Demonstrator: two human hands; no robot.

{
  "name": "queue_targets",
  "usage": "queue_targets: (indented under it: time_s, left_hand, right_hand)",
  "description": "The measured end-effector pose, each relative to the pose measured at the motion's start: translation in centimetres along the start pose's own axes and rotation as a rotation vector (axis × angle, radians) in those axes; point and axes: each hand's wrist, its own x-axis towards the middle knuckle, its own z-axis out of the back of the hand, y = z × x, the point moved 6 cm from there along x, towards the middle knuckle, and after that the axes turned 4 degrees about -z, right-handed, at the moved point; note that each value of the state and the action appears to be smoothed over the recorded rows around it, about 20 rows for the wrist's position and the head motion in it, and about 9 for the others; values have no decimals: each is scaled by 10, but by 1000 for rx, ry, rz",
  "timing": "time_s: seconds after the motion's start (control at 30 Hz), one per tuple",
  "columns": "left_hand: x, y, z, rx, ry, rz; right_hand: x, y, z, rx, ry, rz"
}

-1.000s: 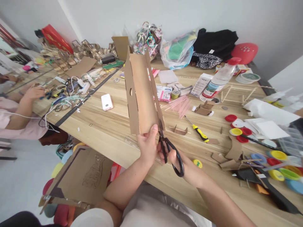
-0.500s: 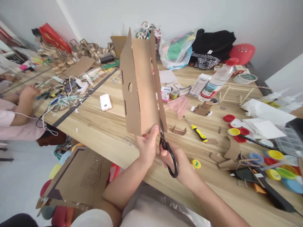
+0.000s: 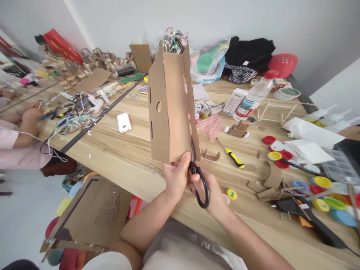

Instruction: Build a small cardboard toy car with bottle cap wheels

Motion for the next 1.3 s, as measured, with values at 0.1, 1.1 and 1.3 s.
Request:
queue_targets:
  time_s: [0.1,1.1,1.3]
  left_hand:
    - [-3,4,3,51,-20,44]
    - [-10,13,4,-16,24,-6]
    - [-1,6,20,85,-39,-135]
  right_hand:
    - [2,4,-2,46,19,15]
    - [12,-3,-2,388,-36,-129]
    - [4,13,6,458,180,-76]
